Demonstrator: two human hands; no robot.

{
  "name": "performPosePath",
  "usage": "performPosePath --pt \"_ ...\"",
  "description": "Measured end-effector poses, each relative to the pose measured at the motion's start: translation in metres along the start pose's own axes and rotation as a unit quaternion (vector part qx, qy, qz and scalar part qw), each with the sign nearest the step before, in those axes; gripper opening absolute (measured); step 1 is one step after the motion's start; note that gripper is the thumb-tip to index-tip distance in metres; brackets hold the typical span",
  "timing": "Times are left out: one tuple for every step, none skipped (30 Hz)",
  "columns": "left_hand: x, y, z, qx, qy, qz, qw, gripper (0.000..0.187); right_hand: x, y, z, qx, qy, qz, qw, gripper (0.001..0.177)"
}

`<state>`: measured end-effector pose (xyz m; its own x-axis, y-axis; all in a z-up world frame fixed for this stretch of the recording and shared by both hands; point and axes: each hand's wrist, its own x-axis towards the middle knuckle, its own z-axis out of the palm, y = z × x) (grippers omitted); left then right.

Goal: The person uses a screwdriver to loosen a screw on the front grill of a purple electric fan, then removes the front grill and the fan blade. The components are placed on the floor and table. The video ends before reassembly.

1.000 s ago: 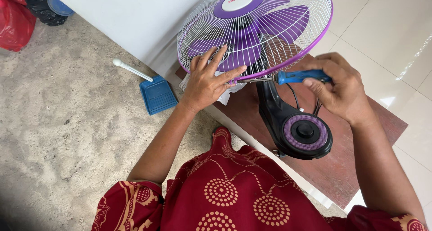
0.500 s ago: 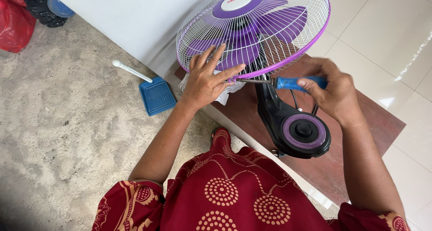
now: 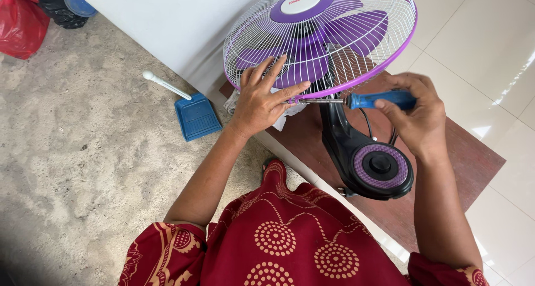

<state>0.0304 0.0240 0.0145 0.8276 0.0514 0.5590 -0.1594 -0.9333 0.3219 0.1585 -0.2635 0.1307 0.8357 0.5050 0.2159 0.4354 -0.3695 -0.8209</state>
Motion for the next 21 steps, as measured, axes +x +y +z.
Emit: performPosePath --pt "0.000 0.000 0.000 -0.002 -0.002 0.000 1.000 0.071 -0.002 0.004 0.002 0.017 -0.003 0.031 0.999 0.033" --pt "0.000 0.000 0.000 -0.006 -0.004 0.000 1.000 0.071 -0.005 0.009 0.003 0.033 -0.005 0.063 0.997 0.031" --pt "0.000 0.000 -0.001 -0.009 -0.005 0.000 1.000 0.071 -0.006 0.015 0.006 0.049 -0.007 0.095 0.994 0.030" --pt "0.000 0.001 0.000 -0.010 -0.005 -0.002 1.000 0.071 -0.005 0.023 0.008 0.083 -0.009 0.119 0.989 0.030" --pt "0.000 0.001 0.000 -0.010 -0.004 -0.003 1.000 0.071 -0.005 0.030 0.010 0.117 -0.012 0.143 0.983 0.030" --pt "0.000 0.001 0.000 -0.012 -0.004 -0.004 1.000 0.071 -0.005 0.036 0.011 0.150 -0.014 0.167 0.974 0.030" --pt "0.001 0.001 0.000 -0.012 -0.003 -0.002 1.000 0.071 -0.005 0.042 0.011 0.140 -0.025 0.179 0.973 0.027" --pt "0.001 0.001 0.000 -0.012 -0.003 -0.001 1.000 0.071 -0.006 0.046 0.011 0.131 -0.036 0.191 0.972 0.024" --pt "0.002 0.001 0.000 -0.013 -0.003 0.000 1.000 0.071 -0.006 0.048 0.011 0.122 -0.047 0.203 0.970 0.021" --pt "0.002 0.001 -0.001 -0.016 -0.002 0.000 1.000 0.070 -0.006 0.048 0.010 0.109 -0.055 0.200 0.972 0.020" --pt "0.002 0.001 -0.001 -0.019 -0.001 0.001 1.000 0.070 -0.006 0.046 0.008 0.096 -0.063 0.197 0.974 0.019" --pt "0.003 0.001 -0.002 -0.022 -0.001 0.001 1.000 0.070 -0.006 0.042 0.007 0.084 -0.071 0.193 0.975 0.019" --pt "0.004 0.001 -0.002 -0.018 0.001 0.003 1.000 0.070 -0.007 0.037 0.006 0.070 -0.043 0.132 0.988 0.022" --pt "0.005 0.002 -0.001 -0.016 0.001 0.006 1.000 0.069 -0.008 0.030 0.006 0.056 -0.015 0.071 0.996 0.026" --pt "0.005 0.002 -0.001 -0.013 0.002 0.008 1.000 0.069 -0.009 0.023 0.006 0.042 0.012 0.009 0.999 0.029" --pt "0.006 0.003 0.000 -0.019 0.002 0.006 1.000 0.068 -0.010 0.015 0.005 0.085 0.036 0.014 0.996 0.037" --pt "0.007 0.004 0.000 -0.026 0.002 0.004 1.000 0.067 -0.010 0.009 0.003 0.128 0.059 0.018 0.990 0.044" --pt "0.008 0.005 0.001 -0.033 0.003 0.003 0.999 0.066 -0.010 0.004 0.002 0.170 0.083 0.022 0.982 0.052" --pt "0.009 0.005 0.001 -0.028 0.002 0.007 1.000 0.066 -0.009 0.001 0.001 0.169 0.068 0.023 0.983 0.049" --pt "0.010 0.006 0.002 -0.024 0.001 0.010 1.000 0.065 -0.008 0.000 0.000 0.168 0.053 0.024 0.984 0.045" --pt "0.011 0.007 0.002 -0.019 0.001 0.013 1.000 0.065 -0.008 0.000 -0.001 0.167 0.038 0.024 0.985 0.042"
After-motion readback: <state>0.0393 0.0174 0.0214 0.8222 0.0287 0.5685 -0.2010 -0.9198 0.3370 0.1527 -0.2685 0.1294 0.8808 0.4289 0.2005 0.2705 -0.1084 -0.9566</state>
